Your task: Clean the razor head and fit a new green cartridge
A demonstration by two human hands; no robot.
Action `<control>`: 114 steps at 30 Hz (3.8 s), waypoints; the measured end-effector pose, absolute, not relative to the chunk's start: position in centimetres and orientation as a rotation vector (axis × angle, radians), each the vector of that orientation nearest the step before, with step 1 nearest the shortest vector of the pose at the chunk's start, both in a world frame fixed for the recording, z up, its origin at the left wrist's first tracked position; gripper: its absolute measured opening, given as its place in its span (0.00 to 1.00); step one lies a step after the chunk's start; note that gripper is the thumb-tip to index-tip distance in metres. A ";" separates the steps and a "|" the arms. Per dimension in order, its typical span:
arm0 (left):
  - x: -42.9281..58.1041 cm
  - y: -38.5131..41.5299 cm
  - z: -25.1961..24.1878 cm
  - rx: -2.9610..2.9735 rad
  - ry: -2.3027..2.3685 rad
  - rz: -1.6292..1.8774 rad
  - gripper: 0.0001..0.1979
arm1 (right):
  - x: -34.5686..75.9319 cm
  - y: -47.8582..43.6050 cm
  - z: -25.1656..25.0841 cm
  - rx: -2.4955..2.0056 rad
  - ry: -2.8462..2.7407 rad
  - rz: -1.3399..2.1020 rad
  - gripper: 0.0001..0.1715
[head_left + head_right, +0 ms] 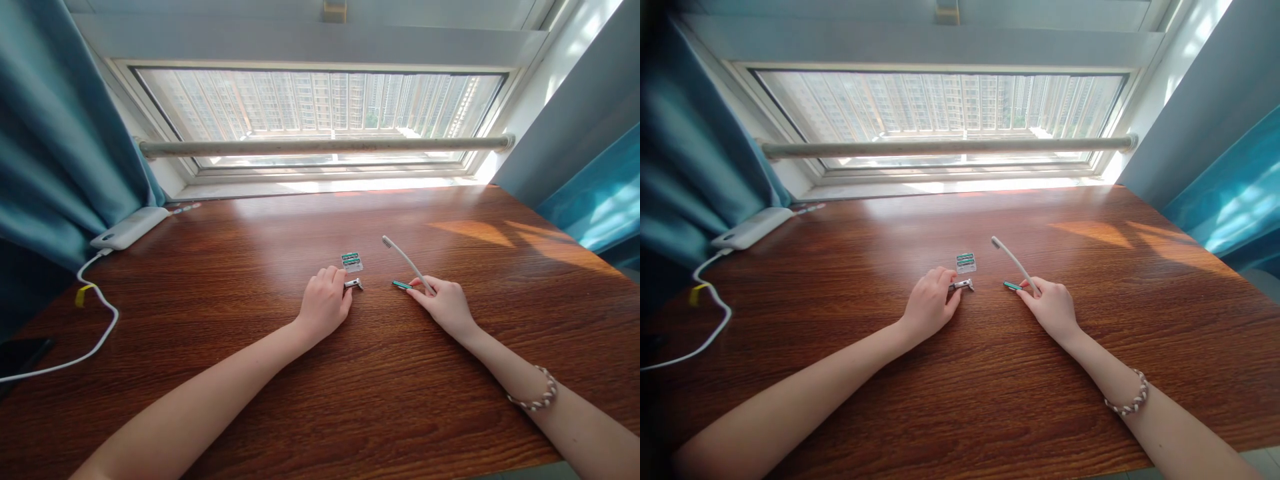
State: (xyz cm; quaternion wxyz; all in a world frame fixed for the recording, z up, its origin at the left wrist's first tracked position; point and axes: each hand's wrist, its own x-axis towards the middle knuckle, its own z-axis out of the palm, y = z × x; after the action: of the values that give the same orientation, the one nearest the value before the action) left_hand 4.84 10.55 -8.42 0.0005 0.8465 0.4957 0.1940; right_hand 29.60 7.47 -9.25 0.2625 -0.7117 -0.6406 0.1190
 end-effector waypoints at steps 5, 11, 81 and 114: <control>4.7 11.0 -8.8 2.700 1.536 0.565 0.06 | 29.6 7.4 -9.2 -1.933 -1.761 0.327 0.11; 4.7 10.7 -8.7 2.577 1.391 0.907 0.06 | 29.5 7.5 -9.1 -1.958 -1.794 0.314 0.10; 2.3 16.5 -7.5 0.988 0.950 0.976 0.22 | 29.2 8.5 -9.5 -1.404 -2.073 0.258 0.17; 5.5 16.1 -7.4 2.123 1.129 0.337 0.35 | 30.4 8.2 -7.8 -1.483 -1.944 0.840 0.31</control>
State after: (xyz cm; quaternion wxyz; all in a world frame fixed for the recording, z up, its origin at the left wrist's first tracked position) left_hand 5.54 16.12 -7.37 0.3494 0.8193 0.4357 0.1301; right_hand 30.43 8.22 -7.76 0.2747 -0.5516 -0.7229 0.3126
